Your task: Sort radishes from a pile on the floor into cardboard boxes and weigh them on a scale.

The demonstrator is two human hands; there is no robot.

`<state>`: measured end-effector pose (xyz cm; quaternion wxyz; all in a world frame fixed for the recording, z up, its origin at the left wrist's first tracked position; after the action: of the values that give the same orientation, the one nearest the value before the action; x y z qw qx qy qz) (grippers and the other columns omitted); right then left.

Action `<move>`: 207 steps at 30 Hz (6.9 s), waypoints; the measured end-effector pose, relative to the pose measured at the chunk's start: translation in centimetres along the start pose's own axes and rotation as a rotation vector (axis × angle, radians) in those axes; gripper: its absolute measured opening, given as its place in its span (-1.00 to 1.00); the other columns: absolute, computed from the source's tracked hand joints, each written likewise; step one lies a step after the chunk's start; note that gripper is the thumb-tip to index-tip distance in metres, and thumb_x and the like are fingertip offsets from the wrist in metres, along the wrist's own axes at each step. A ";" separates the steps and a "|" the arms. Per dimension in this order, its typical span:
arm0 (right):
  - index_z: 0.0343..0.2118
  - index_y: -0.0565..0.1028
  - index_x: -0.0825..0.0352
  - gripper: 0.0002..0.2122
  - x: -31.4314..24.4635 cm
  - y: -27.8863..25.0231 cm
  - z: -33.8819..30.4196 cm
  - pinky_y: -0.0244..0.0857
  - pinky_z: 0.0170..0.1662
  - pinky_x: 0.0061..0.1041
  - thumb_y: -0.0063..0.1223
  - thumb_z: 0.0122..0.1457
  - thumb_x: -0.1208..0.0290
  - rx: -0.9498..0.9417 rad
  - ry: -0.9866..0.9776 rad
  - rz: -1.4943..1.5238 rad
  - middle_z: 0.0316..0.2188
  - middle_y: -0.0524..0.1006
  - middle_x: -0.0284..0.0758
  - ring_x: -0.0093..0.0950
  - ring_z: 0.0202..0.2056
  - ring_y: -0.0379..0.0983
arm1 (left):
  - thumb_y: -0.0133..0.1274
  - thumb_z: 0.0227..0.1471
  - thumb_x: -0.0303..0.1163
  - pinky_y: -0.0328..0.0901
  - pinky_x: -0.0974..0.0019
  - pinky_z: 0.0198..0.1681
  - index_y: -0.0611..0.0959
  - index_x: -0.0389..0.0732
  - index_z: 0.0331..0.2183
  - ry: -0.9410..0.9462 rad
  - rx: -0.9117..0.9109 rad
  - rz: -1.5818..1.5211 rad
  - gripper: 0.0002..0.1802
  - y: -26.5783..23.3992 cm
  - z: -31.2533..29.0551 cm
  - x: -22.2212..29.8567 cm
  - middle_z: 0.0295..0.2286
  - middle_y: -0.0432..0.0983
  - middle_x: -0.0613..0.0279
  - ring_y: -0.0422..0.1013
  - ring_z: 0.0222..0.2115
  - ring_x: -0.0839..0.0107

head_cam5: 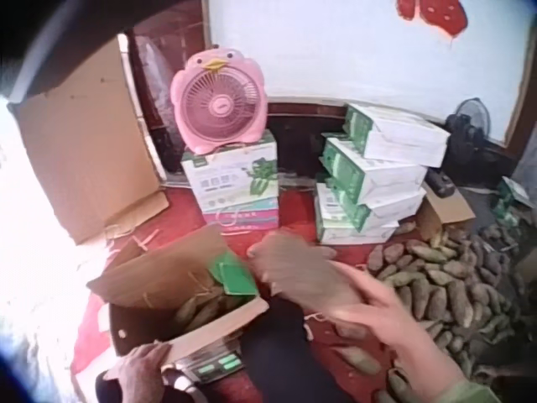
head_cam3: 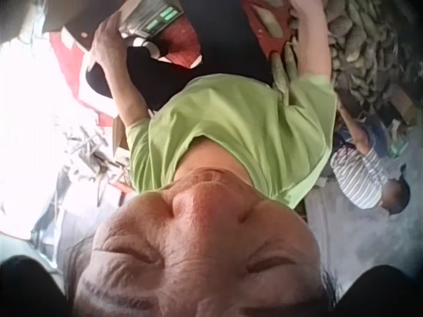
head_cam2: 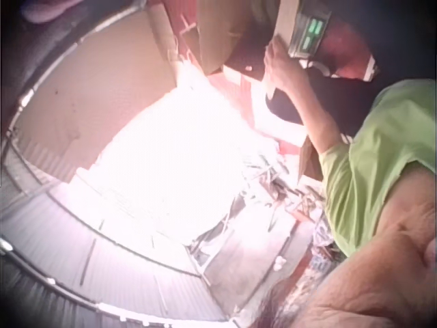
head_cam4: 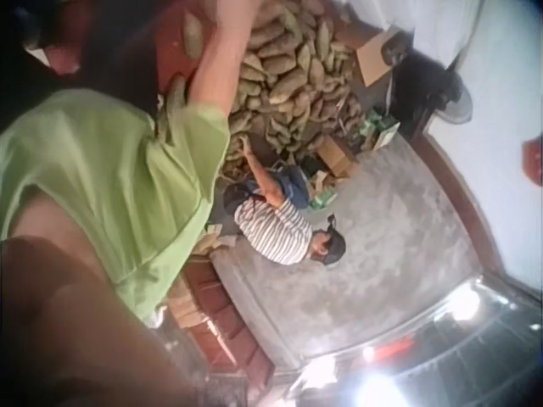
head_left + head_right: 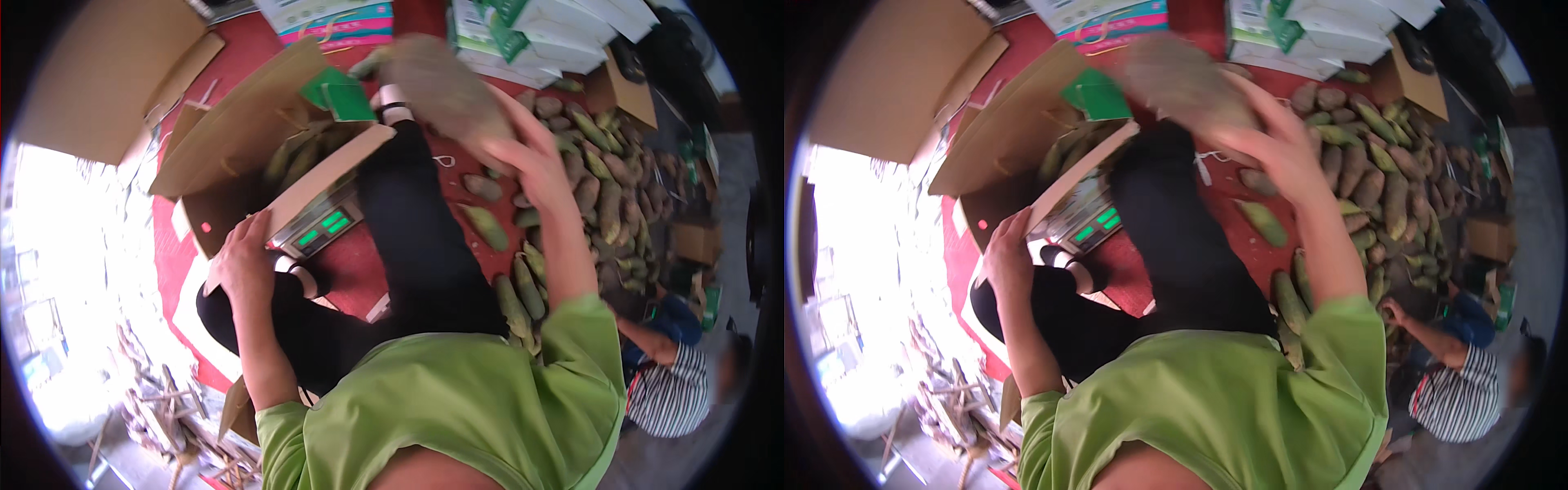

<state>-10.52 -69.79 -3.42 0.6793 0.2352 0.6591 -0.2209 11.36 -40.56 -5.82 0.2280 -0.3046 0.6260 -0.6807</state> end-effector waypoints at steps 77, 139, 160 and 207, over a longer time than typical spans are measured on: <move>0.01 0.30 0.33 -0.27 41.9 -8.6 -18.7 0.28 -0.04 -0.19 0.37 -0.32 0.28 0.206 0.760 -0.663 -0.16 0.46 -0.05 -0.09 -0.09 0.39 | 0.19 -0.13 -0.44 0.21 0.17 0.02 0.63 -0.09 -0.15 0.116 0.388 -0.036 -0.62 -1.6 -1.6 -0.9 -0.25 0.57 0.24 0.44 -0.16 0.31; 0.00 0.34 0.15 -0.48 32.6 -10.3 -7.6 0.25 0.02 -0.21 0.23 -0.09 0.36 0.103 0.664 -1.255 0.03 0.34 -0.24 -0.23 0.08 0.24 | 0.03 0.03 -0.57 0.37 0.27 -0.21 0.62 -0.28 -0.17 0.224 0.450 -0.095 -0.74 0.1 -0.6 -1.9 -0.33 0.59 0.17 0.47 -0.31 0.32; 0.00 0.35 0.13 -0.58 33.9 -4.9 -10.2 0.22 0.01 -0.14 0.07 0.01 0.37 -0.169 0.811 -1.345 -0.01 0.37 -0.29 -0.29 0.07 0.26 | 0.10 -0.02 -0.47 0.19 0.12 0.06 0.64 -0.26 -0.23 0.180 0.421 -0.083 -0.76 0.0 -0.4 -1.1 -0.36 0.56 0.16 0.45 -0.28 0.23; 0.03 0.38 0.32 -0.41 2.8 24.8 12.4 0.30 -0.03 -0.35 0.23 -0.12 0.22 -0.451 -0.477 -0.668 -0.11 0.49 -0.08 -0.18 -0.09 0.44 | 0.22 -0.20 -0.40 0.37 0.29 -0.30 0.65 -0.15 -0.41 0.363 0.341 -0.322 -0.81 -2.5 -2.3 -1.7 -0.39 0.55 0.29 0.50 -0.38 0.32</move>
<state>14.56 -57.67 -5.24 0.7378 -0.2009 0.5557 -0.3265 11.08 -37.46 -3.68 0.0495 -0.2305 0.4767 -0.8469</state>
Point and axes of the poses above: each hand's wrist, its own z-axis towards the middle knuckle, its own y-axis out of the palm, x = y × z, the point moved 1 cm from there along z, towards the middle knuckle
